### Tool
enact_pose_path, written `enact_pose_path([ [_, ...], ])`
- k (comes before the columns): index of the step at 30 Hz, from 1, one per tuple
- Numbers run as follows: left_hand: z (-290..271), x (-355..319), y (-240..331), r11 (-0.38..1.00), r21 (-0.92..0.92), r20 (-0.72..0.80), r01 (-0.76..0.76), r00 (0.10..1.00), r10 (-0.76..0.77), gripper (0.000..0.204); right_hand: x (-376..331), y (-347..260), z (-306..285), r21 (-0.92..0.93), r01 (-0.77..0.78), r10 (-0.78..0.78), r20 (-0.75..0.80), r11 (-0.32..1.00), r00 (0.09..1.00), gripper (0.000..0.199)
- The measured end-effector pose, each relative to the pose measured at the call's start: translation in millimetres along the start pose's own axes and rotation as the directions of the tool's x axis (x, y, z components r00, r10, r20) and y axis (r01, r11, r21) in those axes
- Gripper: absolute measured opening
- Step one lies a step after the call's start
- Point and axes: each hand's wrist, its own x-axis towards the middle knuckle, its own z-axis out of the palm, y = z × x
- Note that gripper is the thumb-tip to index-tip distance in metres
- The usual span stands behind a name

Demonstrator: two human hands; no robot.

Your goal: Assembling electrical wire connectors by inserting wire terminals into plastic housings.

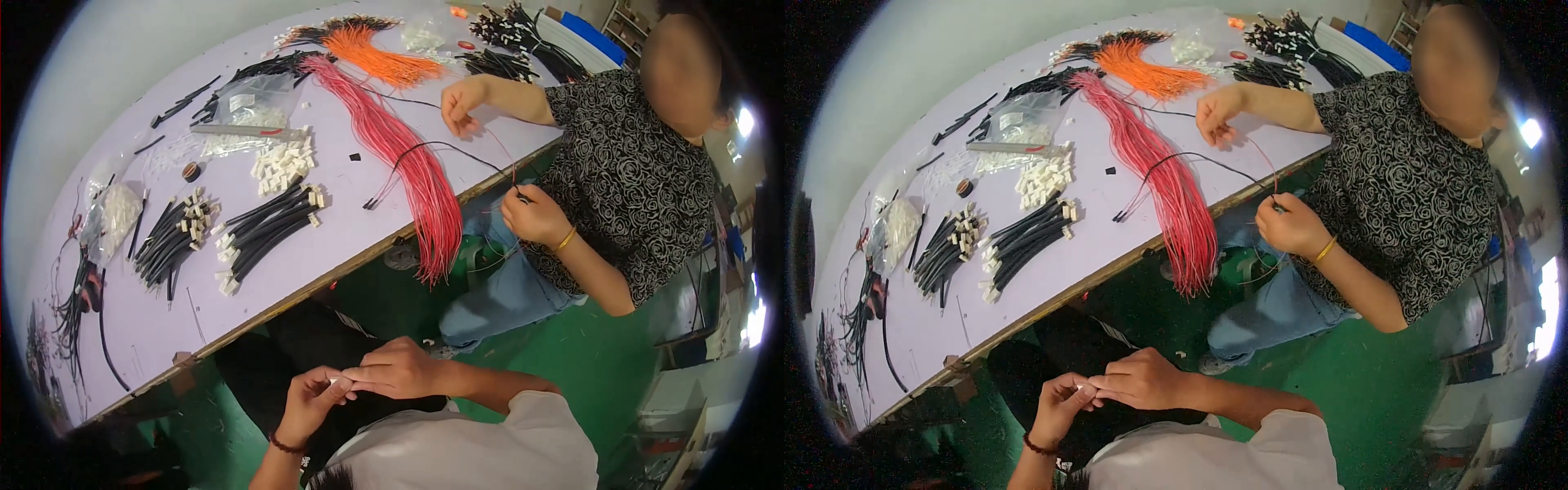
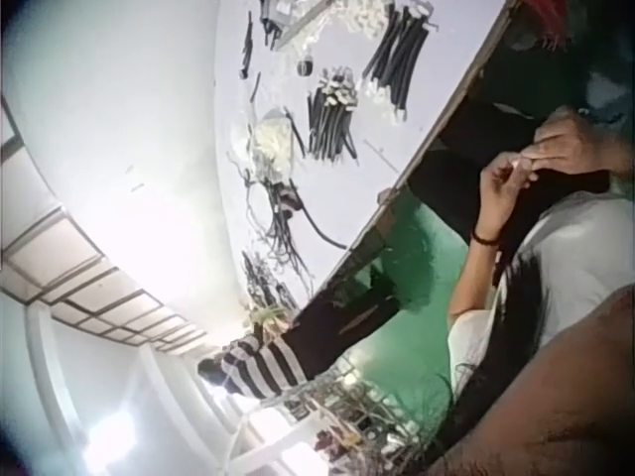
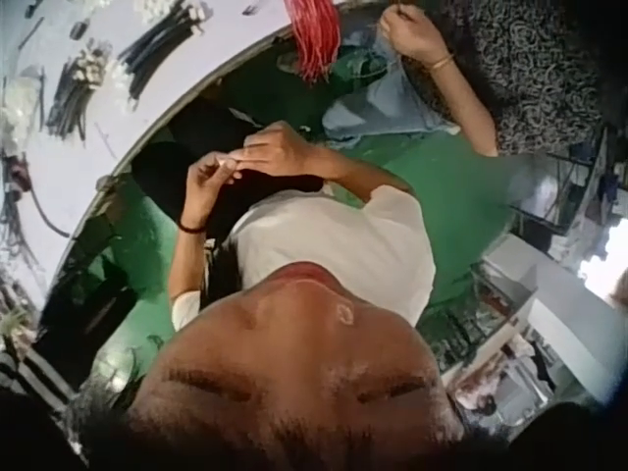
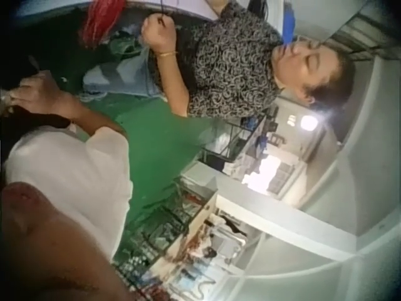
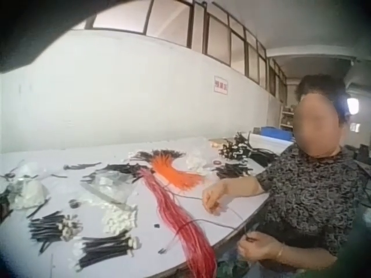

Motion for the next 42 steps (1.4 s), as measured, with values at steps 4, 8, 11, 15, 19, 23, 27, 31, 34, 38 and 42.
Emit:
enact_pose_path([
  [4, -1, -2, -4, 1.000, -0.008, -0.044, 0.004, 0.999, -0.004, 0.016, 18, -1, -2, -0.127, 0.052, -0.035, 0.127, 0.991, 0.991, 0.020],
  [8, -1, -7, -1, 0.968, -0.226, -0.147, -0.110, 0.986, 0.078, 0.015, 57, -13, -24, -0.202, 0.163, -0.142, 0.116, 0.966, 0.983, 0.030],
  [11, -7, -12, 3, 0.942, -0.277, -0.222, -0.189, 0.966, 0.129, 0.016, 87, -42, -62, -0.115, 0.289, -0.298, -0.066, 0.950, 0.952, 0.029],
  [15, -27, -24, -9, 0.890, -0.402, -0.264, -0.217, 0.958, 0.114, 0.017, 118, -96, -101, 0.012, 0.592, -0.570, -0.253, 0.806, 0.781, 0.012],
  [19, -27, -26, -10, 0.874, -0.436, -0.269, -0.213, 0.958, 0.099, 0.018, 131, -122, -110, -0.098, 0.708, -0.695, -0.325, 0.699, 0.641, 0.017],
  [23, -18, -20, -11, 0.877, -0.447, -0.261, -0.177, 0.963, 0.062, 0.017, 132, -115, -116, -0.018, 0.694, -0.675, -0.256, 0.720, 0.693, 0.016],
  [27, -20, -19, -13, 0.876, -0.458, -0.218, -0.154, 0.974, 0.057, 0.015, 132, -133, -132, 0.336, 0.491, -0.473, -0.140, 0.804, 0.870, 0.012],
  [31, -24, -18, -11, 0.871, -0.470, -0.244, -0.146, 0.969, 0.031, 0.016, 111, -124, -130, 0.127, 0.583, -0.534, -0.285, 0.802, 0.796, 0.011],
  [34, -10, -10, 2, 0.875, -0.465, -0.180, -0.133, 0.982, 0.054, 0.017, 100, -111, -128, -0.039, 0.554, -0.535, -0.320, 0.832, 0.782, 0.012],
  [38, -8, -9, 1, 0.882, -0.448, -0.266, -0.145, 0.964, 0.023, 0.018, 96, -100, -128, -0.082, 0.462, -0.469, -0.179, 0.883, 0.865, 0.013],
  [42, -13, -5, 1, 0.869, -0.471, -0.204, -0.153, 0.977, 0.062, 0.017, 88, -49, -131, -0.502, 0.000, -0.088, -0.153, 0.865, 0.984, 0.014],
])
